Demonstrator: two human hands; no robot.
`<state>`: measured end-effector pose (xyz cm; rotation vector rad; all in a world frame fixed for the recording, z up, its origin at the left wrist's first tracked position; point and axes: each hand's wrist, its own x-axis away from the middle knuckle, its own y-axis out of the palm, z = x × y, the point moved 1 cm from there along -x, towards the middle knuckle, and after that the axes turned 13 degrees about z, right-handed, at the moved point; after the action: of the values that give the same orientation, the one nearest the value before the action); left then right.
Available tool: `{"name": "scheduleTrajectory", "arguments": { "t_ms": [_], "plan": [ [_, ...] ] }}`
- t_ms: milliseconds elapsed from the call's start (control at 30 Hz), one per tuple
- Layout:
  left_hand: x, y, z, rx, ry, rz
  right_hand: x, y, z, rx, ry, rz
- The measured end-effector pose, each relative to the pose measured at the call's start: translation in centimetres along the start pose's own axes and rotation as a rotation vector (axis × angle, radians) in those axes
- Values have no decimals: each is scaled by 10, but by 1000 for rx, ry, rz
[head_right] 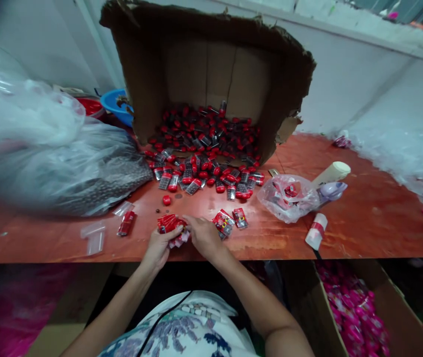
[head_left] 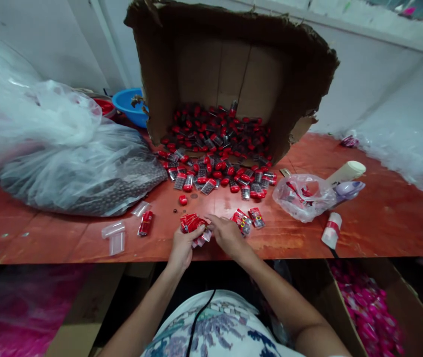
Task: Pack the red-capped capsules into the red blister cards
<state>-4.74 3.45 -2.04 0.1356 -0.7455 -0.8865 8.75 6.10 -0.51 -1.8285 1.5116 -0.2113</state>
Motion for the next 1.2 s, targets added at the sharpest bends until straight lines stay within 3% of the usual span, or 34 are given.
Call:
{"name": "scheduleTrajectory", "arguments": {
  "t_ms": [100,167,333,467,667,800,900,1033,1200],
  "plan": [
    [-8,-5,4,23,9,72,-25,-6,4,100,-43,-122],
    [-13,-8,6,60,12,120,-49,-6,10,171,27,-147],
    [-20,-11,9,162,29,175,-108,17,26,544,215,-67],
    [-18,-12,12,184,-44,201,-121,40,27,659,264,-58],
    [-17,-13,19,262,-162,201,-89,42,25,465,245,-54],
    [-17,-12,21,301,-197,229,-38,27,12,-53,224,144],
    [-16,-10,20,326,-203,225,0,17,-5,-348,293,200],
    [-15,-6,16,329,-193,219,27,11,-20,-422,309,195],
    [-11,-4,11,284,-156,185,30,10,-17,-383,245,210]
  ]
}}
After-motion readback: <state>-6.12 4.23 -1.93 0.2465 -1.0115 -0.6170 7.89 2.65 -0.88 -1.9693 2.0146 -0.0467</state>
